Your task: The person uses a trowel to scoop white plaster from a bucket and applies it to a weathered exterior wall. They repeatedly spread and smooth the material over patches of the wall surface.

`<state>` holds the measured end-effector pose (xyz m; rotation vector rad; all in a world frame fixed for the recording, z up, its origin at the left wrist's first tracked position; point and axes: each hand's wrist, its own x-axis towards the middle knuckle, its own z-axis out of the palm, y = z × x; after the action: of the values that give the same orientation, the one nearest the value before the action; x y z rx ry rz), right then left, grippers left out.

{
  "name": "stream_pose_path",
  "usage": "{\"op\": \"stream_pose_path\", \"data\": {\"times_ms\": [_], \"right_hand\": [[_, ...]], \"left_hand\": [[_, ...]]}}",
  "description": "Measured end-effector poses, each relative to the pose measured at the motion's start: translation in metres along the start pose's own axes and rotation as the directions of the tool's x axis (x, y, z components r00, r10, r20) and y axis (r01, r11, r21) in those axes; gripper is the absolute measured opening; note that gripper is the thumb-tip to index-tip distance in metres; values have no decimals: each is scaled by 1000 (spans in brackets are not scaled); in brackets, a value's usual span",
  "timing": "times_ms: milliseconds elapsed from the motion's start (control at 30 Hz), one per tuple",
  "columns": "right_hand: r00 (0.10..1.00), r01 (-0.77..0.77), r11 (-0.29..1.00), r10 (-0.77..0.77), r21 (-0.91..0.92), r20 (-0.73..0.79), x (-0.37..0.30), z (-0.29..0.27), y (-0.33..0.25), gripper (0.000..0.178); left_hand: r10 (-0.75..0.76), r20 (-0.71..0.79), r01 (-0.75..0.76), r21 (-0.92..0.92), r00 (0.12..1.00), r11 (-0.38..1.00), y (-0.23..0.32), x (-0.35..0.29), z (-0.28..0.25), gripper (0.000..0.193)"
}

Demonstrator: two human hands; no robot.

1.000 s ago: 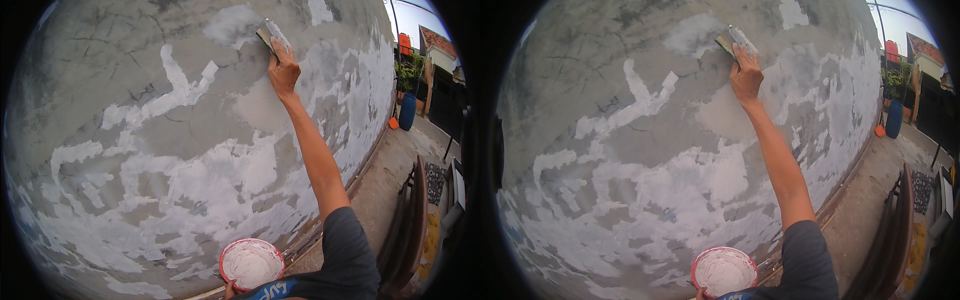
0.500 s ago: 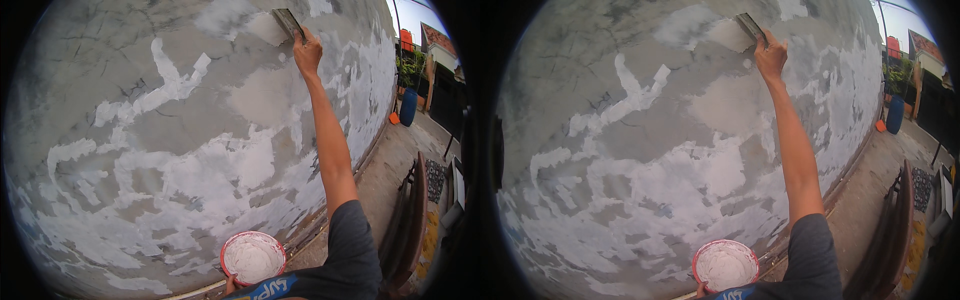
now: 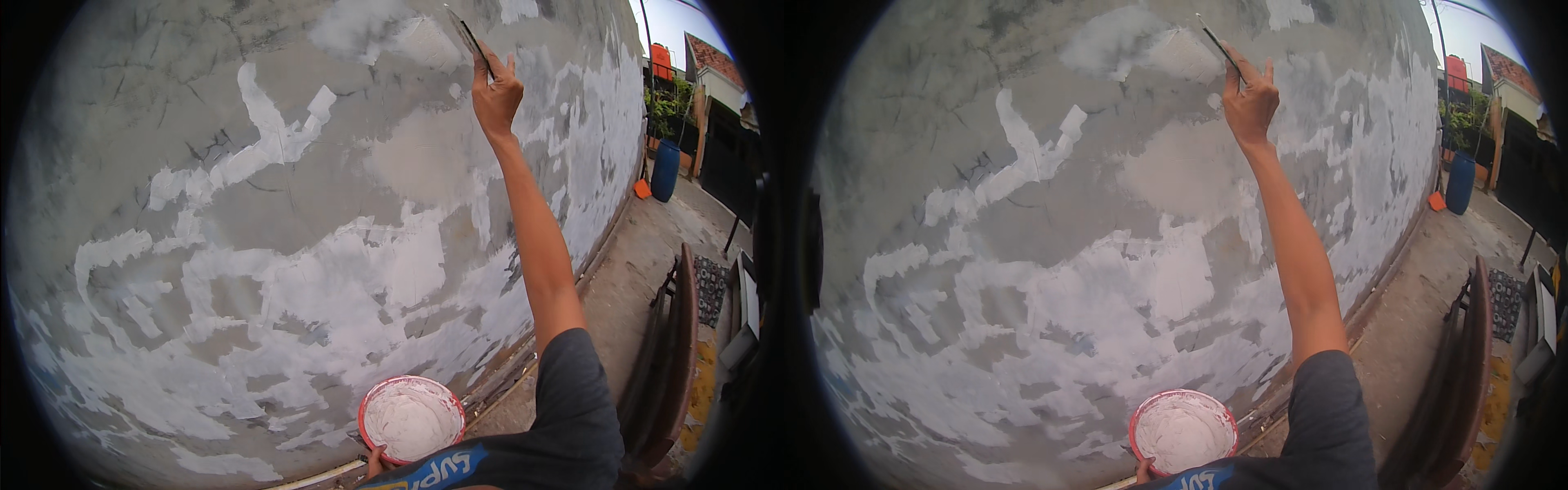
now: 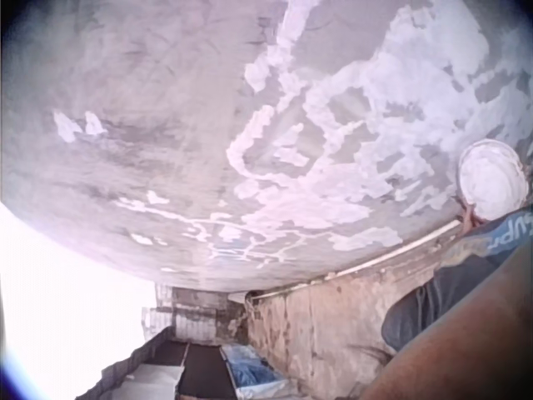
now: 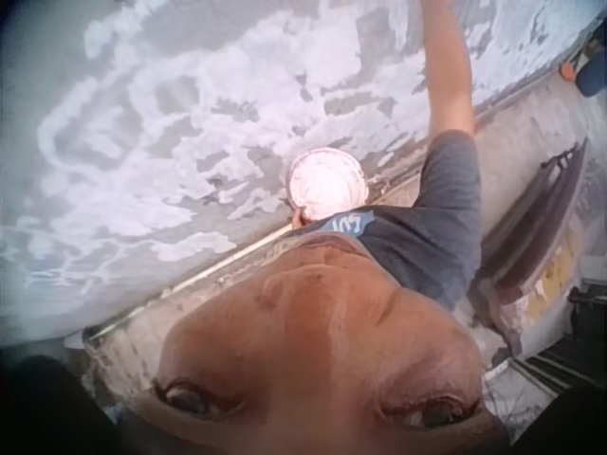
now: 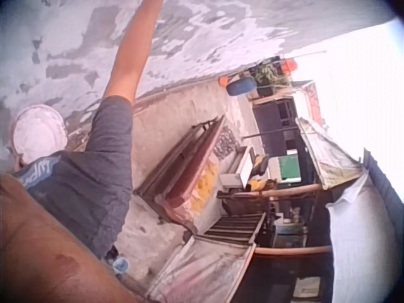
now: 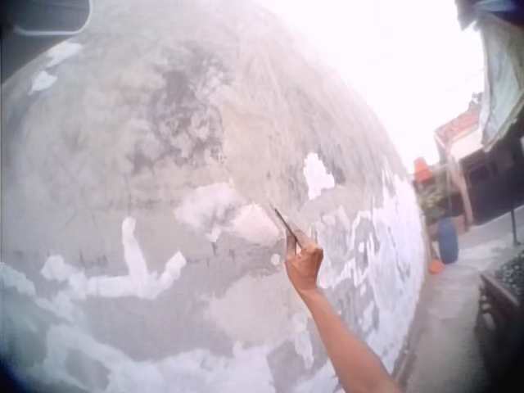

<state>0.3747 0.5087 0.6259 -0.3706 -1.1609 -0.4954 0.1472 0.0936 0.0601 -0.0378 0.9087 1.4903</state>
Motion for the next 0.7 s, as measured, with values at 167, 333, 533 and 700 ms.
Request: {"op": "stream_pose_path", "data": {"times_ms": [167, 333, 533, 700], "right_hand": [[997, 67, 996, -69, 62, 36, -28, 29, -9, 47], [966, -35, 991, -1, 133, 258, -13, -6, -24, 28], [988, -146, 989, 145, -2, 54, 46, -2, 47, 25], [992, 15, 999, -8, -53, 124, 12, 7, 15, 25]], "left_hand": [[123, -101, -122, 20, 987, 992, -1, -12, 26, 71], [2, -72, 0, 28, 997, 1000, 4, -14, -1, 69], [73, -39, -72, 28, 997, 997, -2, -16, 12, 73], [123, -116, -119, 42, 986, 992, 3, -28, 28, 71]]}}
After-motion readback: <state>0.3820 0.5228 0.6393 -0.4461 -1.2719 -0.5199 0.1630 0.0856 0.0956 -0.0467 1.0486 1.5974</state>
